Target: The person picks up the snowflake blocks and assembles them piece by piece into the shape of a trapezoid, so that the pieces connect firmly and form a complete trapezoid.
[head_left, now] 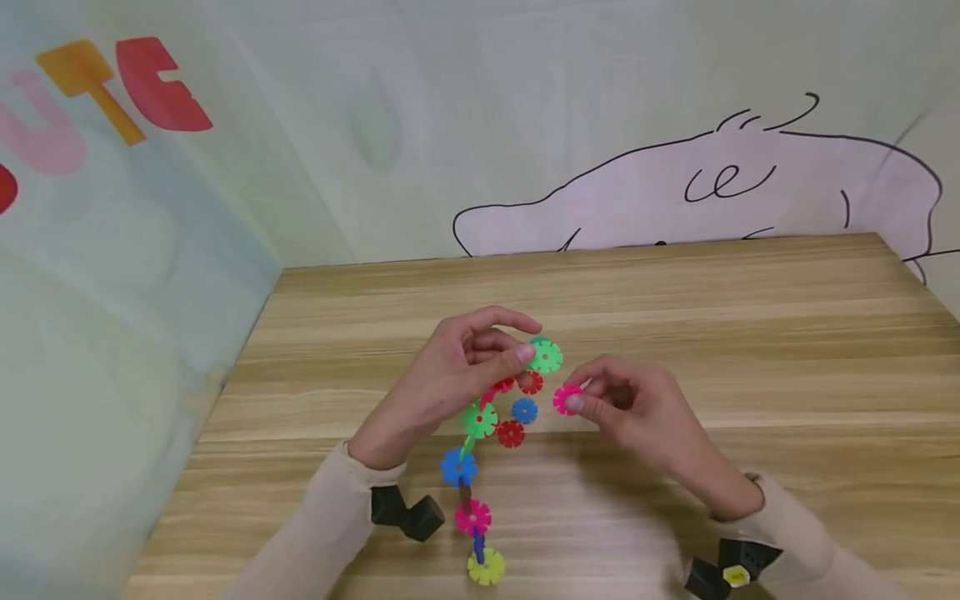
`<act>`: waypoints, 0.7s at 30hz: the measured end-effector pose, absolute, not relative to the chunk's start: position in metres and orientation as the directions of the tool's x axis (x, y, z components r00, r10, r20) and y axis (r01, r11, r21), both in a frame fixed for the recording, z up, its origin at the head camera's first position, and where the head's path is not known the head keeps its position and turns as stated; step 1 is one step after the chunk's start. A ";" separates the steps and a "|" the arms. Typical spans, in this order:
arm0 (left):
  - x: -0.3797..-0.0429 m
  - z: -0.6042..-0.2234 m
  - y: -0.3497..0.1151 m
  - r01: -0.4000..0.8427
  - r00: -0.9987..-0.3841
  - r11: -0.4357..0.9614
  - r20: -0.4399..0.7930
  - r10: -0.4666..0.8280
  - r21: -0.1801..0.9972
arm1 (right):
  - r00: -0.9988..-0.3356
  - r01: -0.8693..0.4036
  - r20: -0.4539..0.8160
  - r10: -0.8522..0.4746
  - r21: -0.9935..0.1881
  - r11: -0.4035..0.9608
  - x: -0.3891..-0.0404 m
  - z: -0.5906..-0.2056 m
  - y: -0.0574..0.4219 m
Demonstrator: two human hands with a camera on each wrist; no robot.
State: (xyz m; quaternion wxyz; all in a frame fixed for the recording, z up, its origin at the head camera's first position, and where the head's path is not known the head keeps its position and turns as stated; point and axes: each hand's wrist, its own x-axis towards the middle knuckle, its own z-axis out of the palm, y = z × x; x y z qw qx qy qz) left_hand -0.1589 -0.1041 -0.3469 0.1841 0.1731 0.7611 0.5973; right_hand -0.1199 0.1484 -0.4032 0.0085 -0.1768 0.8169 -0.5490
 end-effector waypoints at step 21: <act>-0.155 -0.352 -0.097 0.035 -0.835 0.198 -0.080 0.544 0.980 | -0.874 -0.484 0.465 -0.140 -0.858 0.171 -0.121 -0.398 0.154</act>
